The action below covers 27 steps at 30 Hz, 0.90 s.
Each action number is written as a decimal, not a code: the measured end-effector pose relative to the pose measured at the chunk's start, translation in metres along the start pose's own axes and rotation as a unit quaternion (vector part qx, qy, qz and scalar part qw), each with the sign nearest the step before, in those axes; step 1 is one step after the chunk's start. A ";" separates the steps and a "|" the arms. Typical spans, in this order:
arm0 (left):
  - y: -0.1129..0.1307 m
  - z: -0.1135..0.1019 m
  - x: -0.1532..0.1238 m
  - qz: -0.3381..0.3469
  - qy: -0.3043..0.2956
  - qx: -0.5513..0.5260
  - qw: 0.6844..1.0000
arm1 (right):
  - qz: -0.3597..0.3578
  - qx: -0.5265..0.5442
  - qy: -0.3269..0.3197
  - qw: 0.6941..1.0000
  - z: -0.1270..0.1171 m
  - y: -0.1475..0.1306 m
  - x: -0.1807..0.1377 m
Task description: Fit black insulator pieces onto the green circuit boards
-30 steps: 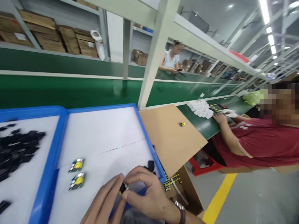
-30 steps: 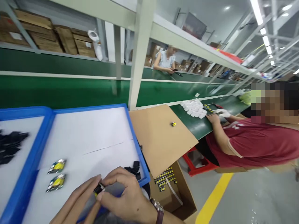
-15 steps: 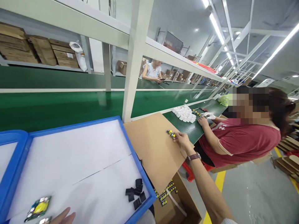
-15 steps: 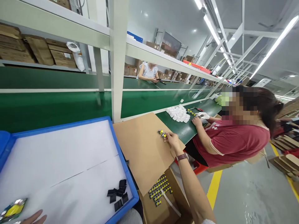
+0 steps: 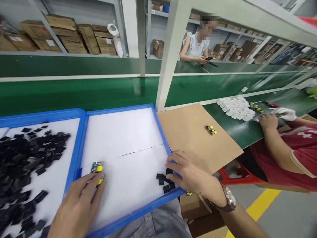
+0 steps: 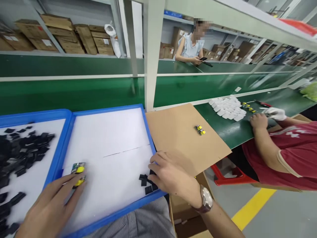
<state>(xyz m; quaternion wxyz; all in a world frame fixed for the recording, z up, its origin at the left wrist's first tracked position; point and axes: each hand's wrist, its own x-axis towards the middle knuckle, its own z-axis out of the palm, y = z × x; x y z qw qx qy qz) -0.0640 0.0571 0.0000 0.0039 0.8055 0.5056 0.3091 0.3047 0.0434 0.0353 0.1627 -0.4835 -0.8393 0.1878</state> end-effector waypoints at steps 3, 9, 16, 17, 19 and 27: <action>0.018 0.003 -0.004 0.047 -0.053 -0.013 0.997 | -0.032 -0.083 -0.055 0.995 0.011 -0.019 0.010; 0.050 0.011 -0.016 0.047 -0.083 -0.059 0.994 | -0.038 -0.078 -0.027 0.996 0.031 -0.019 0.014; 0.090 0.013 -0.009 -0.040 -0.048 -0.230 0.971 | 0.001 0.239 0.087 0.967 0.044 -0.047 0.018; 0.094 0.014 -0.007 -0.055 -0.045 -0.263 0.962 | 0.014 0.289 0.101 0.952 0.047 -0.053 0.017; 0.101 0.014 -0.005 -0.086 -0.042 -0.323 0.942 | 0.040 0.360 0.126 0.923 0.053 -0.065 0.016; 0.099 -0.003 -0.002 -0.148 -0.136 -0.408 0.890 | 0.145 0.603 0.058 0.783 0.074 -0.080 0.010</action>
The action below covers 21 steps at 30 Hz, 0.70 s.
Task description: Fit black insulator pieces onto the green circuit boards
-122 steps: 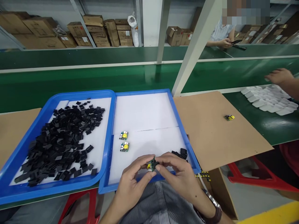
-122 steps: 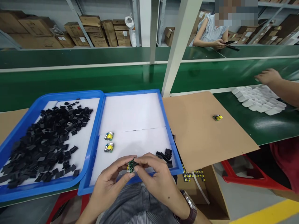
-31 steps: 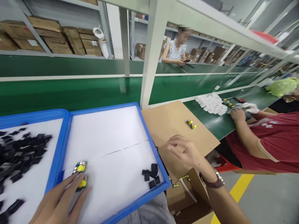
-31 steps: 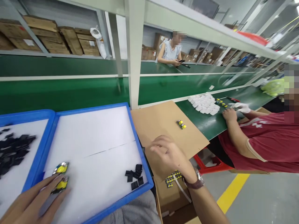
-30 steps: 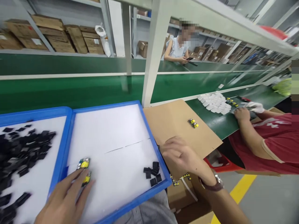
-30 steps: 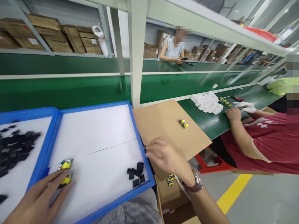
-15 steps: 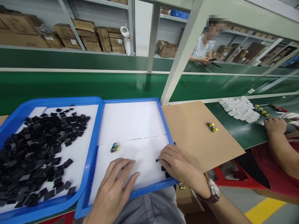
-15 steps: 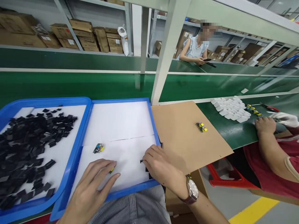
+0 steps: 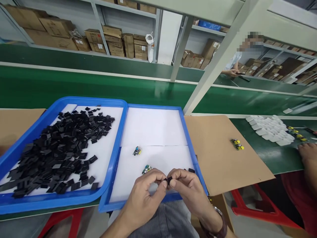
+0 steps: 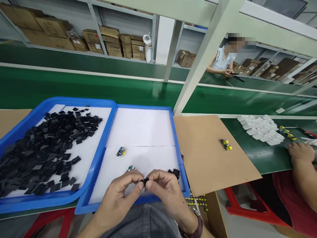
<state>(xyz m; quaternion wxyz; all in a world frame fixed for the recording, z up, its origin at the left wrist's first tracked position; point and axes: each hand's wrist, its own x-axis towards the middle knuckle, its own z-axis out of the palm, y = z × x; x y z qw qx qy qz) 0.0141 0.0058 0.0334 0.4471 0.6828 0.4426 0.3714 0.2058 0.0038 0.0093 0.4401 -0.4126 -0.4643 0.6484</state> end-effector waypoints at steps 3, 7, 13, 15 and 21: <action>-0.002 -0.005 -0.002 0.002 -0.024 0.062 0.998 | -0.072 -0.111 0.041 0.990 0.001 0.002 -0.004; -0.011 -0.005 -0.009 0.051 -0.042 0.200 0.978 | -0.214 -0.289 0.017 0.933 0.002 0.000 -0.009; -0.008 -0.003 -0.018 0.043 -0.096 0.261 0.960 | -0.196 -0.270 0.013 0.943 0.002 0.001 -0.012; -0.003 -0.007 -0.017 0.035 -0.094 0.221 0.970 | -0.159 -0.221 0.038 0.962 0.001 0.003 -0.013; 0.001 -0.018 -0.012 0.033 -0.002 0.157 0.987 | -0.019 0.026 0.117 0.993 -0.002 0.011 -0.011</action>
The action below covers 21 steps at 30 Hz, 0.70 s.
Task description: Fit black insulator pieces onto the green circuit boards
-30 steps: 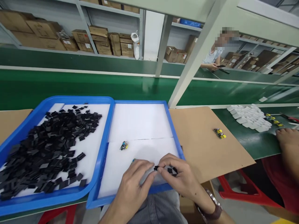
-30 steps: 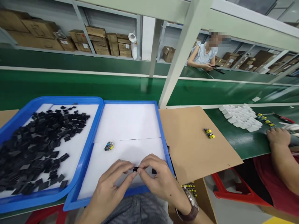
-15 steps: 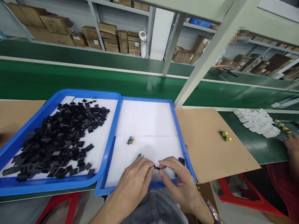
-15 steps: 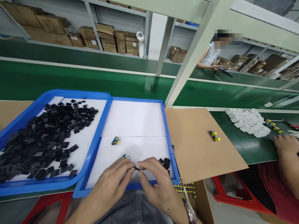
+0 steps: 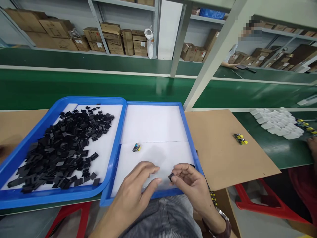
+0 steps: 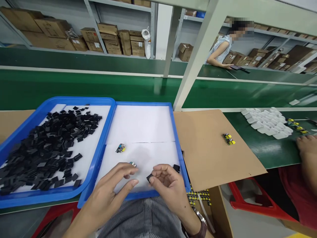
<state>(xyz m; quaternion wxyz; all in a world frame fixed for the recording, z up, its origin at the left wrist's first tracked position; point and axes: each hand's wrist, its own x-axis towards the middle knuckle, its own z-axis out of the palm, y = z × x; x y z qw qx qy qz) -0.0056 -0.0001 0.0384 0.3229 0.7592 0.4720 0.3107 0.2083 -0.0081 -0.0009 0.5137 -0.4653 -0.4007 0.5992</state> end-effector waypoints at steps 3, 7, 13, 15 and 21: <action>-0.001 0.005 0.000 0.003 -0.008 0.006 1.000 | -0.004 0.026 -0.004 1.000 0.001 0.001 0.000; -0.010 0.002 -0.001 0.013 0.042 0.054 0.998 | -0.031 0.025 -0.014 0.999 -0.002 0.001 -0.002; -0.034 -0.013 -0.003 -0.039 0.022 0.180 0.983 | -0.061 -0.036 0.032 0.997 -0.008 0.004 -0.005; -0.038 -0.008 -0.004 -0.041 0.008 0.190 0.981 | -0.073 -0.049 0.039 0.995 -0.008 0.005 -0.005; -0.033 0.005 -0.002 -0.111 0.025 0.006 0.994 | -0.095 -0.058 0.043 0.993 -0.005 0.005 -0.005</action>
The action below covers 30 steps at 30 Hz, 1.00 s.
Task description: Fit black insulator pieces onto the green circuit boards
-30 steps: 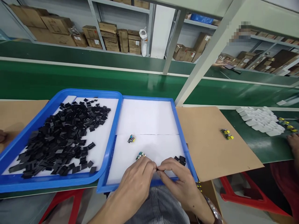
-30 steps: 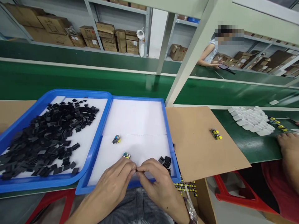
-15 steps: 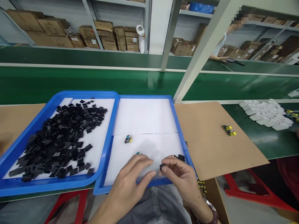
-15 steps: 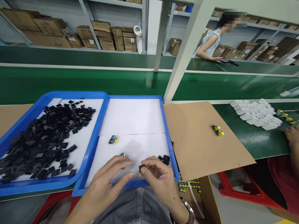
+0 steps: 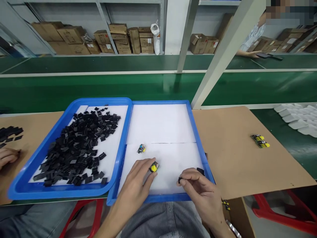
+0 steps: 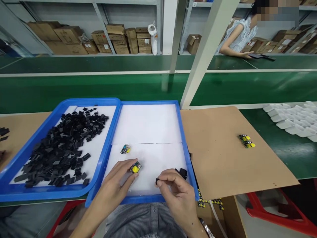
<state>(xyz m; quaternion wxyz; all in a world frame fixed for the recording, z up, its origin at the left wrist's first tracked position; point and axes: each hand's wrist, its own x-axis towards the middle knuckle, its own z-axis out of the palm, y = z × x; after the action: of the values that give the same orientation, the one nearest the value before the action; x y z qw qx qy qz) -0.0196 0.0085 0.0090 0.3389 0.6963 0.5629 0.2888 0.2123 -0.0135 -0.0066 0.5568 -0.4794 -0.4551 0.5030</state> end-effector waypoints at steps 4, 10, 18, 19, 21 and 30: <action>0.010 0.005 -0.003 -0.133 -0.047 -0.326 0.935 | -0.011 -0.004 -0.011 1.000 0.009 -0.003 0.000; 0.019 0.013 -0.007 -0.159 -0.072 -0.497 0.850 | -0.064 0.003 -0.037 0.997 0.023 -0.008 0.004; 0.023 0.009 -0.012 -0.126 -0.079 -0.487 0.861 | -0.079 -0.019 -0.031 0.996 0.026 -0.002 0.001; 0.022 0.009 -0.012 -0.122 -0.079 -0.480 0.865 | -0.075 -0.015 -0.032 0.997 0.026 -0.003 0.001; 0.020 0.010 -0.014 -0.108 -0.076 -0.457 0.880 | -0.068 -0.005 -0.029 0.997 0.027 -0.004 0.001; 0.015 0.022 -0.018 -0.035 -0.009 -0.451 0.892 | -0.019 0.022 -0.034 0.999 0.034 -0.005 -0.005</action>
<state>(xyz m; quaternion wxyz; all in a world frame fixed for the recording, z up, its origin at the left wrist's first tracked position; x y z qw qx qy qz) 0.0026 -0.0148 0.0069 0.6315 0.4510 0.3932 0.4932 0.1788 -0.0159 0.0026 0.5615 -0.4407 -0.4713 0.5180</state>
